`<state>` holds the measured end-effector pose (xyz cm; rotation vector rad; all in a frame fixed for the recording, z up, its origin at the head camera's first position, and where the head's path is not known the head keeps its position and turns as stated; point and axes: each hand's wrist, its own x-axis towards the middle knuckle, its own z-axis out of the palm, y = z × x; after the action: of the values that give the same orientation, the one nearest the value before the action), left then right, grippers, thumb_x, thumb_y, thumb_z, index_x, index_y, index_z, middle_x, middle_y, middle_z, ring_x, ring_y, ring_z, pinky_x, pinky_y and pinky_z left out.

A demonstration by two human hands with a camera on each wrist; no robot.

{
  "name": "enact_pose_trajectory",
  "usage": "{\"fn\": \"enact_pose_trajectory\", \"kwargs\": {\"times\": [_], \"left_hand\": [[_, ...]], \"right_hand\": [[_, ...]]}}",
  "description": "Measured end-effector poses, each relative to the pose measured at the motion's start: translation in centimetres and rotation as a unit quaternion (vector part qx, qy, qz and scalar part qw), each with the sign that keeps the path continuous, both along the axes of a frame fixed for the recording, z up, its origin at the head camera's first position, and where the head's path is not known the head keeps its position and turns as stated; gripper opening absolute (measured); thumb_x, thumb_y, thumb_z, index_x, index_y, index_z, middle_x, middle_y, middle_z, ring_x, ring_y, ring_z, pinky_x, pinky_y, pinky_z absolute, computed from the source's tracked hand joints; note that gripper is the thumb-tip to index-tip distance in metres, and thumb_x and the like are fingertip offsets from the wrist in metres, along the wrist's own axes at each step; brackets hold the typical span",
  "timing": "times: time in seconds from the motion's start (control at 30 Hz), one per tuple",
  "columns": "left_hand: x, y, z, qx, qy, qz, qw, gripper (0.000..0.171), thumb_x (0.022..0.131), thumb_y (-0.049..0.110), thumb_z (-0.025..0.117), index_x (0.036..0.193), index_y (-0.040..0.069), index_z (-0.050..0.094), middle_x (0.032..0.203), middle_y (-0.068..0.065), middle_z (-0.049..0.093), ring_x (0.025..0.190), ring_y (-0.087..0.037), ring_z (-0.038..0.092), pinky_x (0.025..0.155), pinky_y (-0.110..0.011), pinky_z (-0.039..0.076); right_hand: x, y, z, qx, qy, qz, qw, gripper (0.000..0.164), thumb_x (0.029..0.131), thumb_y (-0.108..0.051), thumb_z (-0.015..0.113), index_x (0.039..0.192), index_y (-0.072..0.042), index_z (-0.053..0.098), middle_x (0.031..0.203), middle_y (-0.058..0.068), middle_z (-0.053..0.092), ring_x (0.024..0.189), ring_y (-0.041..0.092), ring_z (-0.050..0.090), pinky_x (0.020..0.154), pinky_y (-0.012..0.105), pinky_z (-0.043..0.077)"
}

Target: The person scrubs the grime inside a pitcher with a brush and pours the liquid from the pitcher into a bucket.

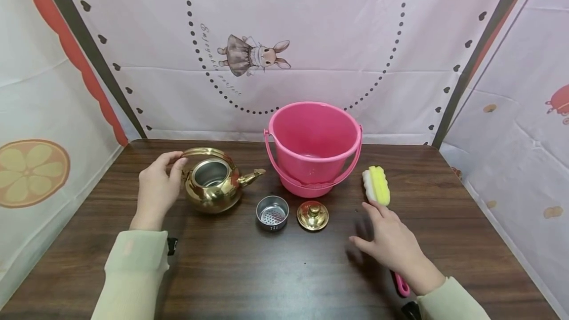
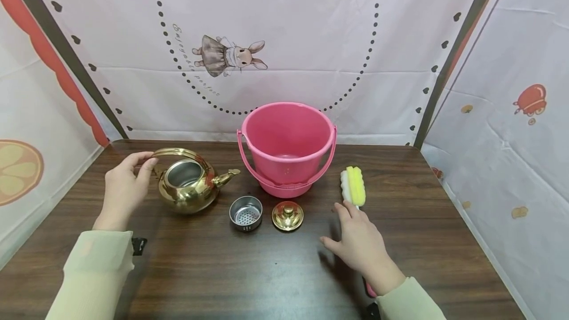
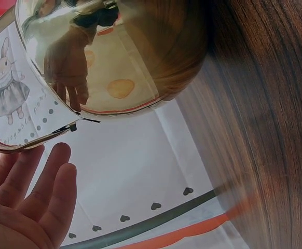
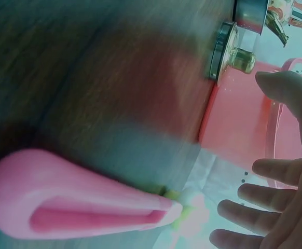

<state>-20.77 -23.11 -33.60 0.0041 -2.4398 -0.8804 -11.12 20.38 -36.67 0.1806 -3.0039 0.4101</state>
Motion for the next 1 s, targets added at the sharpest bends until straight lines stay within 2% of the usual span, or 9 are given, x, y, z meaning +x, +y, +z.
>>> {"fn": "enact_pose_trajectory", "kwargs": {"times": [0.2,0.4,0.7,0.83,1.0], "left_hand": [[0.3,-0.1,0.3,0.000,-0.006,0.004,1.0000,0.032,0.098,0.026,0.051,0.118,0.003,0.062,0.110,-0.023,0.067,0.097,-0.039,0.065,0.076,-0.053,0.050],[0.3,0.1,0.2,0.006,-0.001,0.000,1.0000,0.032,0.098,0.026,0.051,0.118,0.003,0.062,0.110,-0.022,0.067,0.096,-0.039,0.066,0.076,-0.053,0.050],[0.1,0.1,0.0,0.002,0.007,0.004,1.0000,0.031,0.098,0.025,0.052,0.117,0.003,0.062,0.110,-0.021,0.067,0.095,-0.037,0.067,0.074,-0.051,0.051],[0.2,0.1,0.1,0.005,0.004,0.002,1.0000,0.032,0.098,0.026,0.051,0.117,0.003,0.062,0.109,-0.021,0.068,0.095,-0.037,0.066,0.074,-0.051,0.050],[0.2,0.1,0.2,0.006,0.002,0.000,1.0000,0.032,0.098,0.026,0.051,0.117,0.003,0.062,0.109,-0.022,0.067,0.096,-0.038,0.066,0.076,-0.052,0.050]], "right_hand": [[0.1,0.3,-0.1,0.001,-0.004,-0.011,1.000,0.081,0.072,-0.046,0.077,0.135,-0.003,0.048,0.137,0.018,0.049,0.117,0.041,0.053,0.082,0.056,0.050],[0.5,0.7,-0.2,0.004,-0.010,-0.027,1.000,0.082,0.072,-0.045,0.077,0.135,-0.001,0.046,0.131,0.023,0.052,0.113,0.043,0.054,0.081,0.057,0.050],[0.7,1.3,-0.1,-0.003,-0.048,-0.053,0.997,0.084,0.074,-0.046,0.074,0.137,0.000,0.043,0.126,0.028,0.053,0.110,0.045,0.055,0.077,0.058,0.050],[0.9,1.7,0.1,-0.002,-0.067,-0.070,0.995,0.085,0.074,-0.046,0.074,0.137,0.000,0.042,0.117,0.030,0.057,0.100,0.044,0.060,0.070,0.055,0.051],[1.0,2.1,0.2,-0.002,-0.096,-0.084,0.992,0.085,0.074,-0.045,0.073,0.137,0.001,0.039,0.104,0.027,0.060,0.080,0.035,0.063,0.059,0.048,0.050]]}}
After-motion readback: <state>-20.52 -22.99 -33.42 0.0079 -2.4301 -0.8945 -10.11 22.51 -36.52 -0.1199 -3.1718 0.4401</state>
